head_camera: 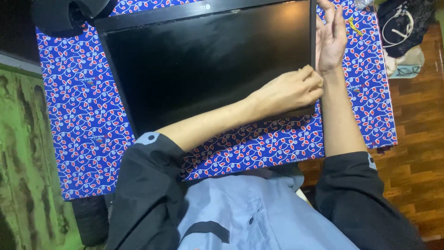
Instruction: Cleaning a computer monitor screen with a cloth and tissue paper.
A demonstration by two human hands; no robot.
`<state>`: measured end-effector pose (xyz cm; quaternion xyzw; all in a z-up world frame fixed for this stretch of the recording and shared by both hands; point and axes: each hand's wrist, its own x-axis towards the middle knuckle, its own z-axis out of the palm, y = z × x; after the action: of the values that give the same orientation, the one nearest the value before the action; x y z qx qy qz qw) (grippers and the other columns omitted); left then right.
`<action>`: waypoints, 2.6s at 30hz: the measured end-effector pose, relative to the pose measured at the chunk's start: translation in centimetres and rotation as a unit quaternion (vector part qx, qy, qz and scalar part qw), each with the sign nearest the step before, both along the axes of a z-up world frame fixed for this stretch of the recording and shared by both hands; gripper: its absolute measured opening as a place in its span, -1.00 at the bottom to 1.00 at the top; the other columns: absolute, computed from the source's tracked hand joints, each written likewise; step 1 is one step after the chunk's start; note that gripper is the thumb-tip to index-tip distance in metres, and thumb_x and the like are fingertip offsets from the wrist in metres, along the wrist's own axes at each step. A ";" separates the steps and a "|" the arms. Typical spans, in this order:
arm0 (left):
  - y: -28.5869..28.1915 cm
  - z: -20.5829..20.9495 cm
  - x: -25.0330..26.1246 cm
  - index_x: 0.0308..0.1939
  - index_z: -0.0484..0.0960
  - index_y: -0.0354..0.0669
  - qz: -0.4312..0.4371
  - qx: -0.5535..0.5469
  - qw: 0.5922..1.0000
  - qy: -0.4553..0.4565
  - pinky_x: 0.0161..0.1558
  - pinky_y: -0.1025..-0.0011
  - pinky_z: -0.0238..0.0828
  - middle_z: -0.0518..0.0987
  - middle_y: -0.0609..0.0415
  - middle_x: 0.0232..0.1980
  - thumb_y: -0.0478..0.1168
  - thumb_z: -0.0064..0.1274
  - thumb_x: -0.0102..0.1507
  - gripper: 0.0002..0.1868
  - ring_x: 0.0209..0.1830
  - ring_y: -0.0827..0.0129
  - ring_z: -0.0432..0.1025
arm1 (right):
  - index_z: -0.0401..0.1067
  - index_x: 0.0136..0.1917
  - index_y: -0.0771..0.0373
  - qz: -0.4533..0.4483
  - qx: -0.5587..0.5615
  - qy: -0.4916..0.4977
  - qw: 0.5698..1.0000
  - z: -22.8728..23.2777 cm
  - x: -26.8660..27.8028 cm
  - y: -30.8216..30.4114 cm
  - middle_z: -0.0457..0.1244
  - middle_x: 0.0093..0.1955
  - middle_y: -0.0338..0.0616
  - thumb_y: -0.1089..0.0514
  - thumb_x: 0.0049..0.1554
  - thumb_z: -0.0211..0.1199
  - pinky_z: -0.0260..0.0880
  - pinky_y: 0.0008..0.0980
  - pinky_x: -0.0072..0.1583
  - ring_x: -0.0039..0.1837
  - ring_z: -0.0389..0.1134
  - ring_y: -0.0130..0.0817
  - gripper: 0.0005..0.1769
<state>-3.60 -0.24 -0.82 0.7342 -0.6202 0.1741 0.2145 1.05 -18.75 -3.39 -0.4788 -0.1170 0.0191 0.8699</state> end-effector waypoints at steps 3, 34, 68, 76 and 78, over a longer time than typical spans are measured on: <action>-1.7 -2.3 -1.8 -0.07 0.63 -0.32 -0.027 -0.045 0.998 -0.027 -0.03 0.36 0.55 0.50 -0.07 -0.02 -0.27 0.13 0.16 -0.71 0.09 0.07 0.44 | 0.09 0.60 0.17 -0.020 0.008 0.016 1.000 -0.6 0.1 -0.1 0.18 0.53 0.15 -0.26 0.51 -0.23 0.39 -0.36 0.35 0.37 0.33 -0.28 -0.39; 15.1 -0.2 -3.9 0.02 0.65 -0.26 0.006 0.127 0.989 0.077 0.16 0.24 0.48 0.53 -0.05 0.09 -0.11 0.13 0.33 -0.69 0.15 0.19 0.39 | -0.18 0.76 0.12 -0.018 -0.082 -0.100 0.991 -2.6 0.9 -1.4 -0.13 0.76 -0.08 -0.27 0.51 -0.26 0.09 -0.24 0.64 0.73 0.04 -0.23 -0.28; 26.8 0.7 -2.8 -0.04 0.65 -0.29 -0.047 0.083 0.995 0.023 0.23 0.27 0.52 0.56 -0.01 0.13 -0.24 0.17 0.21 -0.72 0.22 0.18 0.46 | 0.15 0.63 0.19 -0.021 -0.076 -0.061 0.995 -0.9 0.2 -0.2 0.17 0.49 -0.09 -0.15 0.55 -0.20 0.26 -0.37 0.48 0.46 0.23 -0.38 -0.44; 20.6 2.4 -2.9 0.01 0.64 -0.21 0.041 0.038 0.994 -0.097 0.27 0.38 0.49 0.50 -0.05 0.22 -0.22 0.20 0.28 -0.75 0.34 0.13 0.42 | 0.10 0.59 0.08 0.038 -0.065 -0.062 0.995 -0.4 0.1 -0.3 0.15 0.57 -0.14 -0.17 0.52 -0.23 0.26 -0.33 0.55 0.54 0.21 -0.36 -0.49; 15.5 0.5 -3.0 0.10 0.64 -0.09 0.061 0.012 0.991 -0.118 0.40 0.35 0.44 0.46 -0.01 0.28 -0.24 0.19 0.26 -0.69 0.38 0.22 0.35 | 0.19 0.58 0.30 -0.070 -0.133 -0.101 0.983 -3.9 1.4 -2.7 0.13 0.60 -0.05 -0.11 0.62 -0.17 0.10 -0.29 0.62 0.59 0.12 -0.28 -0.49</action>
<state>-6.59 15.26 -0.33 0.7477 -0.5969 0.2651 0.1204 2.46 -21.47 -7.32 -0.5970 -0.1664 -0.0748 0.7812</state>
